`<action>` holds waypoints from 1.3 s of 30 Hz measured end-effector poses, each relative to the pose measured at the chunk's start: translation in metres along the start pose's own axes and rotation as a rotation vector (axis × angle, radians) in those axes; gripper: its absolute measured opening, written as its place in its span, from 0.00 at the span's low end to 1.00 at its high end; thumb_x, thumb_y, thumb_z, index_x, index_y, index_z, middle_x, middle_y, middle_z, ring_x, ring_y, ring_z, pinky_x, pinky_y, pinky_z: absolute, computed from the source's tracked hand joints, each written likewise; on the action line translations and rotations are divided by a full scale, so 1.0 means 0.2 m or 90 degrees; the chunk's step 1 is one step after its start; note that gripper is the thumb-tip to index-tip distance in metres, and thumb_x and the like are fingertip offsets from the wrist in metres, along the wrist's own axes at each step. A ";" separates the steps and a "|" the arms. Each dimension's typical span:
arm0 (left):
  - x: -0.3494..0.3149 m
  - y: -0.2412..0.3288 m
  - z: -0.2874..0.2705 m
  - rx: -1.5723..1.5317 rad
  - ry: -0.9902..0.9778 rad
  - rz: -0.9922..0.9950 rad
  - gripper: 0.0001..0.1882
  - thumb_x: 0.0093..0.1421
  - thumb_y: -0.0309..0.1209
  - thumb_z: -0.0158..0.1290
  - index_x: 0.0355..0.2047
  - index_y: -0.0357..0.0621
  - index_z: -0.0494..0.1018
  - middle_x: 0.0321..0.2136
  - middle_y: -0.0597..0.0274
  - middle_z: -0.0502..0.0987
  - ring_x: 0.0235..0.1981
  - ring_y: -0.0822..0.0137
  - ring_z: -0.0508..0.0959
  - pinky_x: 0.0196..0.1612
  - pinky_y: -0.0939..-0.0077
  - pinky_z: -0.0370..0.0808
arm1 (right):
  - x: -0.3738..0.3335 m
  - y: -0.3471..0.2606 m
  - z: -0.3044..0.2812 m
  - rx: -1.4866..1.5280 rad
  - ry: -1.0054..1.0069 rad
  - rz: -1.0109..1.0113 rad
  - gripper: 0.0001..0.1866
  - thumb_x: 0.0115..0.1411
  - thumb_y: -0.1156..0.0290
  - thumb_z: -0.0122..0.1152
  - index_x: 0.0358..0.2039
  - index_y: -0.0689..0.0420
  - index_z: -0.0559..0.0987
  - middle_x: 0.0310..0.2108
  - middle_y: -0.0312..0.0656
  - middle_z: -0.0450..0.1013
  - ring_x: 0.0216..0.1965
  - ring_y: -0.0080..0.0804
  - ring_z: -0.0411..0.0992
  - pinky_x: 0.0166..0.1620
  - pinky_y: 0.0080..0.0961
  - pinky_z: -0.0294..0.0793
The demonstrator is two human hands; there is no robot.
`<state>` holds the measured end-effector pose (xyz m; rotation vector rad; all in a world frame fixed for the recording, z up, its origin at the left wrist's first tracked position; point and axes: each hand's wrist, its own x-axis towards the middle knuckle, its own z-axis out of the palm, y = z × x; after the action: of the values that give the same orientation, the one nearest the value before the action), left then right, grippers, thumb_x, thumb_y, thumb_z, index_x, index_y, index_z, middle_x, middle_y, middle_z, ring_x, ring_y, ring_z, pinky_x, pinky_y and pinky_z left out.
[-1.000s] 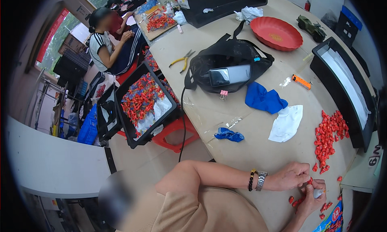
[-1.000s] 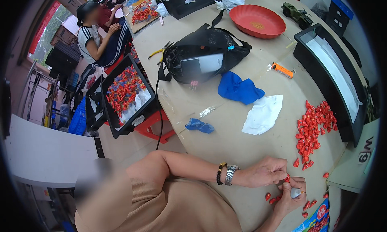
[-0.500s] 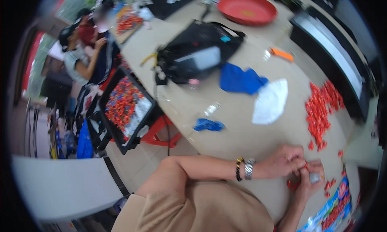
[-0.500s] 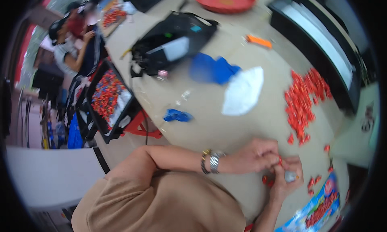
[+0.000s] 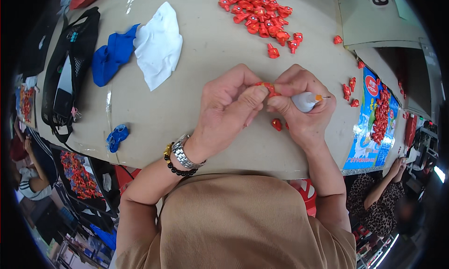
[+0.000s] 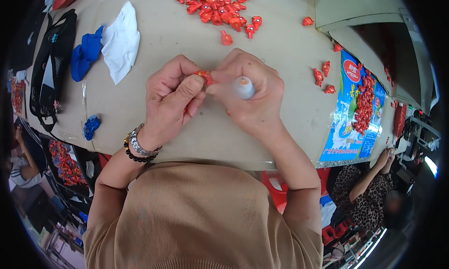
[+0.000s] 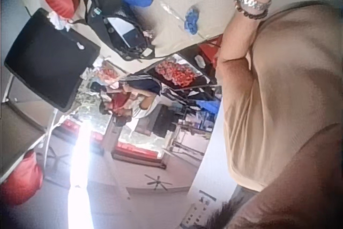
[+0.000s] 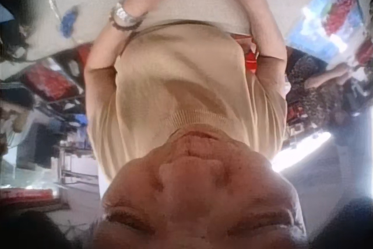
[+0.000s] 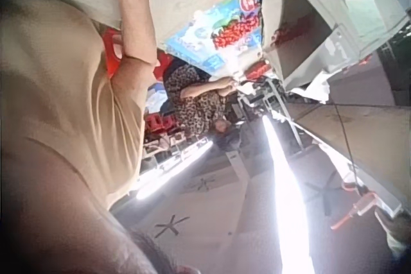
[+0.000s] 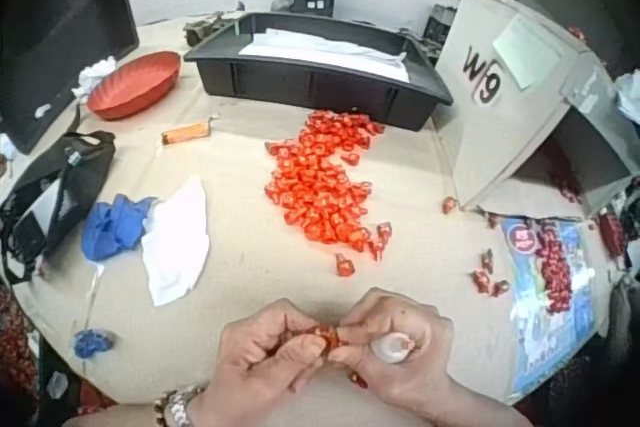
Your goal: Apply glue to small red plastic decorative components using a squeeze bottle.
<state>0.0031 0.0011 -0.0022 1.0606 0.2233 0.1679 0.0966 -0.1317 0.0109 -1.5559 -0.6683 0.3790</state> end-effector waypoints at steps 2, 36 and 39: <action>0.00 -0.01 0.01 0.001 0.003 0.007 0.08 0.65 0.28 0.48 0.29 0.37 0.67 0.18 0.69 0.70 0.16 0.84 0.64 0.17 0.87 0.60 | -0.01 0.00 0.00 0.011 0.007 -0.005 0.09 0.42 0.87 0.65 0.23 0.63 0.74 0.22 0.39 0.71 0.25 0.25 0.69 0.28 0.20 0.67; 0.03 0.04 -0.04 -0.491 -0.011 -0.270 0.12 0.67 0.30 0.42 0.46 0.34 0.66 0.48 0.45 0.71 0.29 0.68 0.78 0.09 0.87 0.59 | -0.08 -0.11 -0.59 -0.358 0.321 0.188 0.12 0.52 0.79 0.62 0.39 0.59 0.75 0.28 0.34 0.71 0.23 0.18 0.67 0.24 0.17 0.65; 0.04 0.00 -0.08 -0.537 -0.164 -0.219 0.15 0.66 0.37 0.46 0.45 0.37 0.69 0.33 0.60 0.78 0.17 0.76 0.70 0.11 0.87 0.58 | 0.00 -0.18 -0.48 -0.153 0.235 0.097 0.20 0.52 0.82 0.57 0.47 0.56 0.70 0.36 0.36 0.69 0.31 0.19 0.68 0.31 0.18 0.68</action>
<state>0.0064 0.0163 -0.0094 0.1888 0.0790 -0.1804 0.1476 -0.2082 0.0569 -1.8514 -0.3154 0.1183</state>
